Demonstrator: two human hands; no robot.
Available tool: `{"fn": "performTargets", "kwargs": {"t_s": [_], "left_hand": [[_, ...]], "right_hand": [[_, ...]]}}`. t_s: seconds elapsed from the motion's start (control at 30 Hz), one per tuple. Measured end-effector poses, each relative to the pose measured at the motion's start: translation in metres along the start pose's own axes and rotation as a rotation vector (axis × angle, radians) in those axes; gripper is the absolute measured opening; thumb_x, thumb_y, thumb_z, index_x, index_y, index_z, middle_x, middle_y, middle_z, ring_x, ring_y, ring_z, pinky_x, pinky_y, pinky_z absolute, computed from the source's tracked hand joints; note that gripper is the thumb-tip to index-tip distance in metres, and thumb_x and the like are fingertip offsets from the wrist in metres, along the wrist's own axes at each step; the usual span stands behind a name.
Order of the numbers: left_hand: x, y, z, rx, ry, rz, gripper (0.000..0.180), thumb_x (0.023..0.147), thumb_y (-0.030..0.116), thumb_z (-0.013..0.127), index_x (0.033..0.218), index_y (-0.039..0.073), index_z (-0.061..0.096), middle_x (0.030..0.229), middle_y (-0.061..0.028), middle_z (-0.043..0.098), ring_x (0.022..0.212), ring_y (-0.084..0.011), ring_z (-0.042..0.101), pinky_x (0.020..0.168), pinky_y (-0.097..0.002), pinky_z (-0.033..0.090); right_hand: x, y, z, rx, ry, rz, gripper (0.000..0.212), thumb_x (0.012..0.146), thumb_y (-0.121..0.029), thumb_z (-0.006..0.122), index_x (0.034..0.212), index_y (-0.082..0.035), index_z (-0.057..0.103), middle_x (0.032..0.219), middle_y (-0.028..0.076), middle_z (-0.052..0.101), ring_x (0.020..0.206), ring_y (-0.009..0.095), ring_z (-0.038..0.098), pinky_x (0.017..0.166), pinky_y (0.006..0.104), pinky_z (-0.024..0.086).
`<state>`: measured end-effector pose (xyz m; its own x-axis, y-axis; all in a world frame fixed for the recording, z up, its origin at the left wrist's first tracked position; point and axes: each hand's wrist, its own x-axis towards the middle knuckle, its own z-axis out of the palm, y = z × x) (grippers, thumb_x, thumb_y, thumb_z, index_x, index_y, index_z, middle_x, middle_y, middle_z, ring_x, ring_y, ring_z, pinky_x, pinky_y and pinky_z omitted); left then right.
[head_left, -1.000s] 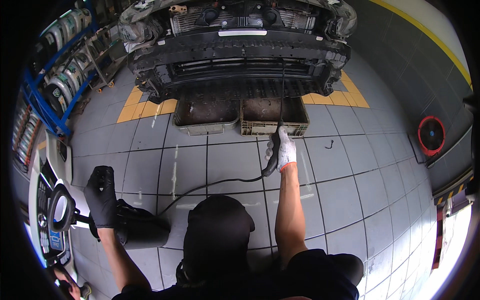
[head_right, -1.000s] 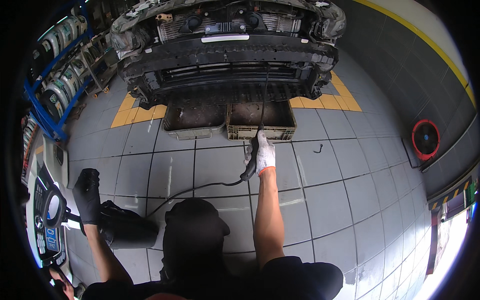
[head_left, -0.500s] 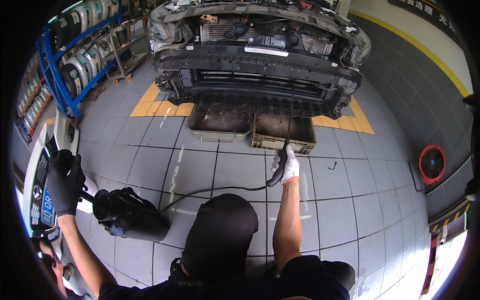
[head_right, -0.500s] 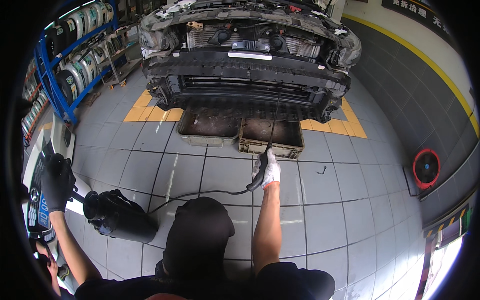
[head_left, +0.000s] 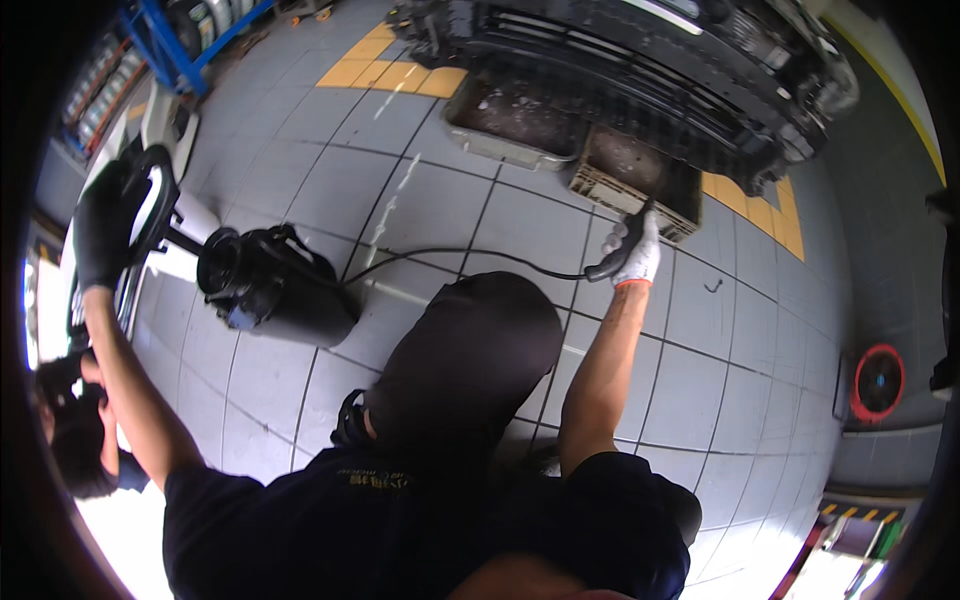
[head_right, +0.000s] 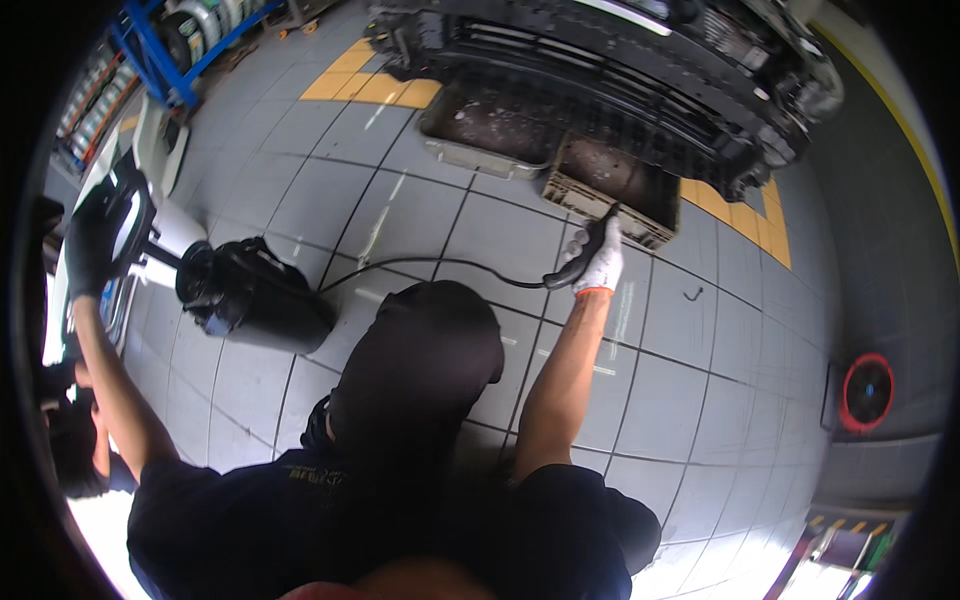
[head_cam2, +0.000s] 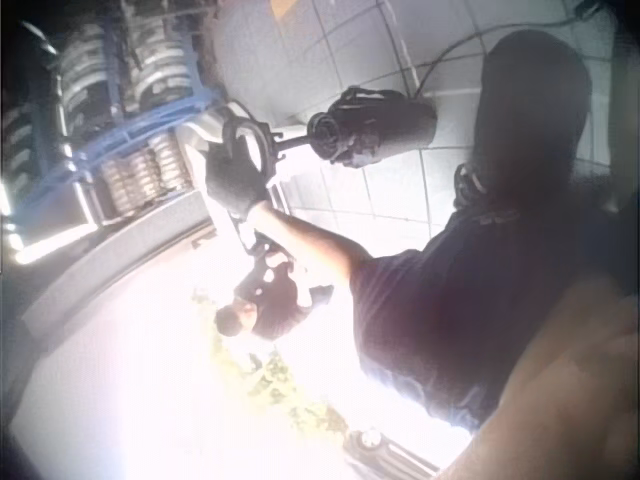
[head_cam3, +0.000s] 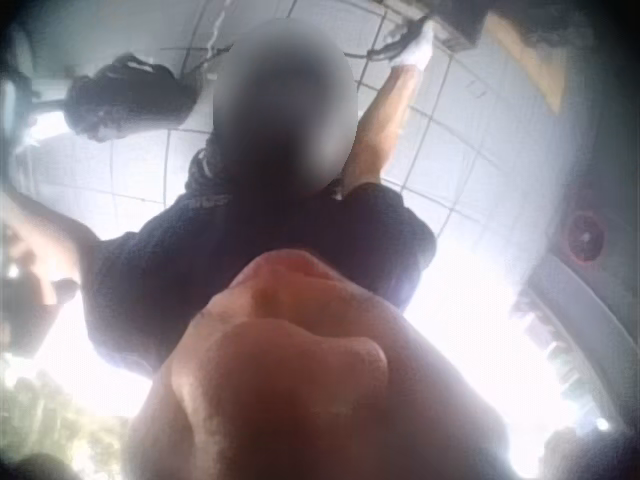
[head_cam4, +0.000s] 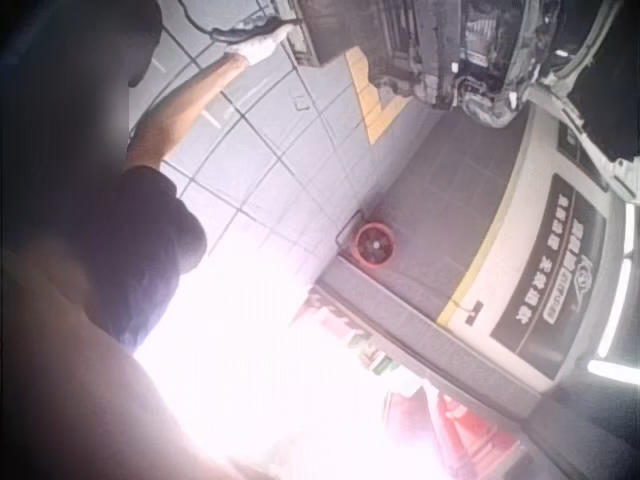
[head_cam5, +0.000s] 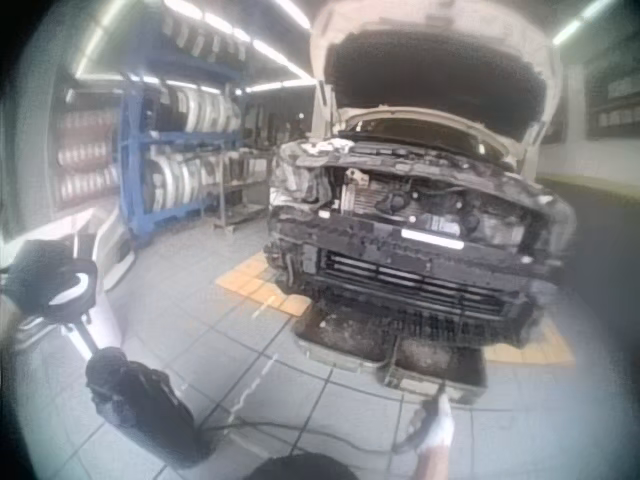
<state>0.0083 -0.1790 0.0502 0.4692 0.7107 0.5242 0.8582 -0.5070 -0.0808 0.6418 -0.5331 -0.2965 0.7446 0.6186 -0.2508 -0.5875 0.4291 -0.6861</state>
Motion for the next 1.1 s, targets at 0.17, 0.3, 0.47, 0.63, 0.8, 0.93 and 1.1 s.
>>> {"fn": "performTargets", "kwargs": {"t_s": [0.17,0.3,0.47,0.63,0.8,0.93,1.1], "left_hand": [[0.020,0.026,-0.072,0.050,0.071,0.067,0.042,0.110,0.038,0.069,0.137,0.005,0.074,0.118,-0.0137,0.082,0.107,-0.0174,0.079,0.092,-0.0327,0.060],[0.019,0.064,-0.110,0.310,0.197,0.322,0.033,0.090,0.035,0.079,0.106,0.006,0.082,0.100,-0.0171,0.078,0.087,-0.0348,0.075,0.080,-0.0441,0.059],[0.005,0.036,-0.116,0.032,0.280,-0.111,0.040,0.100,0.039,0.073,0.118,0.004,0.081,0.109,-0.0160,0.081,0.097,-0.0282,0.077,0.088,-0.0393,0.061],[-0.022,-0.070,-0.095,-0.753,0.464,-0.433,0.041,0.108,0.040,0.066,0.129,0.006,0.077,0.116,-0.0125,0.081,0.105,-0.0208,0.077,0.093,-0.0343,0.060],[-0.085,-0.086,0.022,-0.927,-0.449,-0.532,0.037,0.115,0.037,0.057,0.131,0.009,0.076,0.110,-0.0048,0.079,0.099,-0.0122,0.075,0.086,-0.0292,0.059],[-0.166,-0.040,0.102,-0.676,-0.571,-0.300,0.023,0.102,0.016,0.080,0.122,0.007,0.074,0.101,-0.0032,0.077,0.092,-0.0135,0.066,0.086,-0.0329,0.056],[-0.181,-0.033,0.129,-0.536,-0.380,-0.169,0.029,0.101,0.008,0.078,0.130,0.000,0.075,0.112,-0.0111,0.082,0.101,-0.0169,0.073,0.090,-0.0359,0.058]], "right_hand": [[0.011,-0.002,-0.012,-0.002,-0.014,0.039,0.059,0.107,-0.064,0.063,0.111,-0.005,0.062,0.080,0.001,0.053,0.064,0.016,0.050,0.057,0.0324,0.045],[0.028,0.002,-0.031,0.072,-0.084,0.045,0.063,0.112,-0.063,0.051,0.114,-0.001,0.062,0.079,0.003,0.054,0.063,0.019,0.050,0.055,0.0348,0.045],[0.044,0.011,-0.046,0.191,-0.156,0.083,0.062,0.111,-0.064,0.053,0.117,-0.002,0.061,0.080,0.004,0.054,0.063,0.019,0.049,0.057,0.0343,0.046],[0.049,0.017,-0.049,0.199,-0.246,0.045,0.061,0.109,-0.062,0.059,0.118,-0.002,0.061,0.085,0.004,0.052,0.067,0.019,0.049,0.060,0.0332,0.046],[0.047,0.019,-0.039,0.182,-0.232,0.041,0.061,0.109,-0.062,0.059,0.120,-0.002,0.060,0.084,0.004,0.051,0.068,0.018,0.048,0.060,0.0326,0.047],[0.037,0.017,-0.025,0.150,-0.179,0.031,0.060,0.110,-0.064,0.056,0.115,-0.004,0.059,0.082,0.001,0.050,0.067,0.015,0.046,0.058,0.0311,0.043],[0.027,0.022,-0.015,0.206,-0.131,0.014,0.051,0.106,-0.065,0.063,0.107,-0.013,0.061,0.076,0.000,0.053,0.061,0.018,0.048,0.055,0.0361,0.043]]}}
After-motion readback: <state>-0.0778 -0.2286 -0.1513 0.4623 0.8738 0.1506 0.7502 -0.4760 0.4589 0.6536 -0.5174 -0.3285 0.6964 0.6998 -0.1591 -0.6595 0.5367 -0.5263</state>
